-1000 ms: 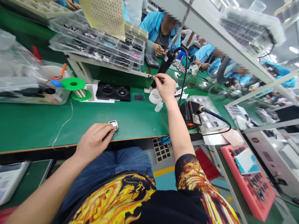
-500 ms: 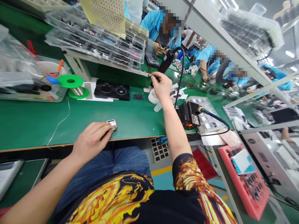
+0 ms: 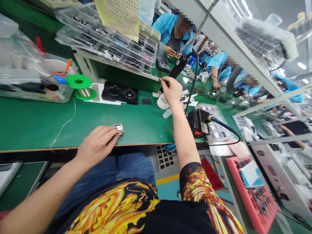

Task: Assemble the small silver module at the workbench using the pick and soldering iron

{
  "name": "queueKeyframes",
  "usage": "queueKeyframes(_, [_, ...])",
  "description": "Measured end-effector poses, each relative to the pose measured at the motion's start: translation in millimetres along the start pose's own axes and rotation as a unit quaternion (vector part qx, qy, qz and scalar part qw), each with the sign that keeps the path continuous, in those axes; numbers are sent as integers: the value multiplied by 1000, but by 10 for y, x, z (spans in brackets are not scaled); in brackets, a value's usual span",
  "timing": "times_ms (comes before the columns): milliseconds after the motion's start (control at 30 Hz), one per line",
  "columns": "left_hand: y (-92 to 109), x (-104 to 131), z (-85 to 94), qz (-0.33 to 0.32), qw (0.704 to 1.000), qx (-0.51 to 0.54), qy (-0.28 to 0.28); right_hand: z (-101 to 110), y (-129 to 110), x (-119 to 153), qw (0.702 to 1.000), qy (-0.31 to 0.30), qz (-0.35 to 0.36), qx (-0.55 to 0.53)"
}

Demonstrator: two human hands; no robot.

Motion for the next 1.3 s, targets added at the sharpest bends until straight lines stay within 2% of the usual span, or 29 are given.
queueKeyframes(233, [7, 0, -1, -9, 1000, -3, 3, -46, 29, -57, 1000, -29, -6, -10])
queueKeyframes(1033, [-15, 26, -19, -6, 1000, -3, -1, -26, 32, -95, 998, -55, 13, 2])
queueKeyframes(1300, [11, 11, 6, -17, 1000, -11, 5, -21, 11, -103, 998, -43, 37, 20])
Point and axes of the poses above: each hand's wrist, its own x-axis away from the middle knuckle, its own z-axis out of the back of the hand, y = z × x, the point moved 8 cm from there along -x, towards the middle knuckle, and after that the axes turned 13 degrees about -z, right-handed, at the moved point
